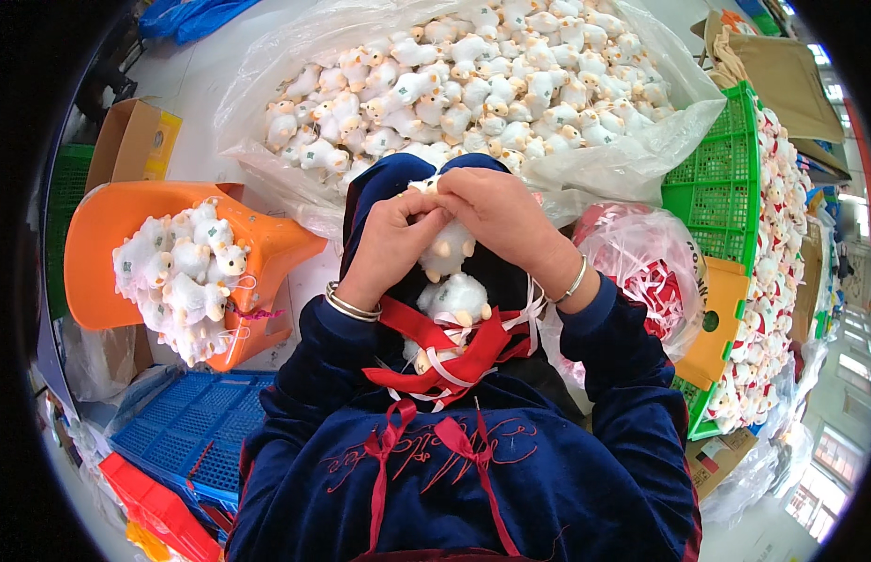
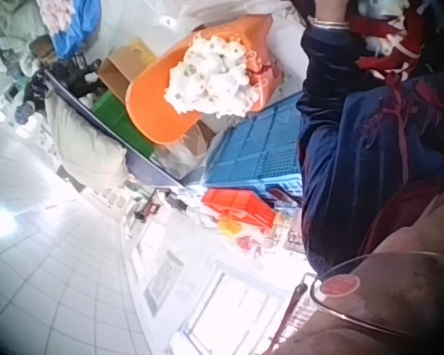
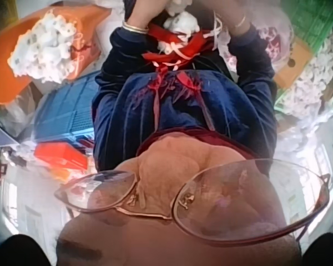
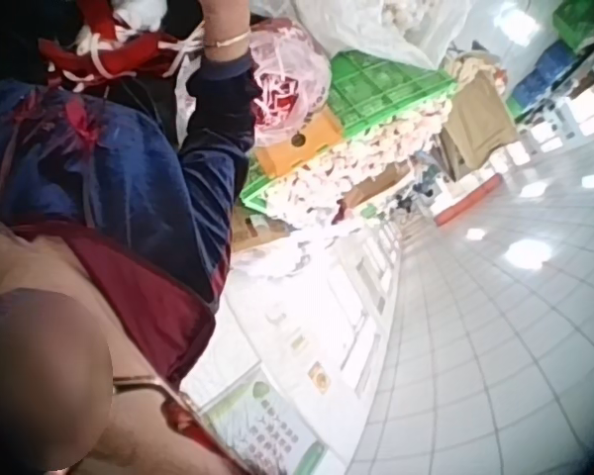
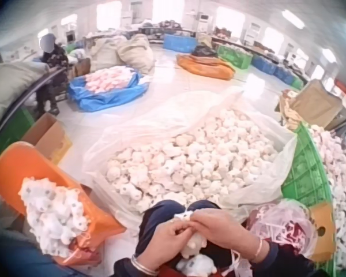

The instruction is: The person ties red ribbons around the necks of small white plush toys. They pick up each plush, wrap the ribbon, and tie a bow by hand, repeating the process for multiple items.

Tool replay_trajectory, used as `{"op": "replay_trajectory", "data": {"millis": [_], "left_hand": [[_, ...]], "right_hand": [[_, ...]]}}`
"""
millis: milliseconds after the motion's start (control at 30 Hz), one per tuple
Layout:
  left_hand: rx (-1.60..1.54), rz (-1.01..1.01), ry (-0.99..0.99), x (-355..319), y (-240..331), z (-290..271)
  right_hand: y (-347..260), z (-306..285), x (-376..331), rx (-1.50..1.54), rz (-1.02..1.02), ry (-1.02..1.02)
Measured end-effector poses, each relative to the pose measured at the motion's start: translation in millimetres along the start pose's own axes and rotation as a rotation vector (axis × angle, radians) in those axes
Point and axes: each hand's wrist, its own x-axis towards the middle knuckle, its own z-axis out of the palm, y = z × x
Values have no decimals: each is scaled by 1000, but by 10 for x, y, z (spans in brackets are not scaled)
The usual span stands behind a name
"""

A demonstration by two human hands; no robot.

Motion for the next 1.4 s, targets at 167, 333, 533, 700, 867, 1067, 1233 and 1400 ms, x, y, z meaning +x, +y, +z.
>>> {"op": "replay_trajectory", "data": {"millis": [167, 333, 533, 700, 867, 1067, 1233, 1400], "left_hand": [[-55, -28, -66, 48, -23, -91], [-73, -65, -128, 72, 31, -156], [-142, -82, -155, 102, -12, -152], [-137, -125, -149, 94, 4, -162], [-137, -142, -127, 89, 25, -147], [-158, -161, -84, 79, -3, -126], [-164, -163, -59, 78, -14, -115], [-239, -168, -103, 67, -72, -148]], "right_hand": [[218, 60, -70, 385, 89, -14], [289, -24, -57, 400, 47, -130], [300, -141, 17, 315, -1, -234], [128, -227, 68, 238, 170, -302], [63, -157, 48, 40, 90, -206], [-18, -87, 20, -152, -20, -139], [73, 1, -67, -184, -133, -4], [290, 101, -140, -87, -293, 150]]}}
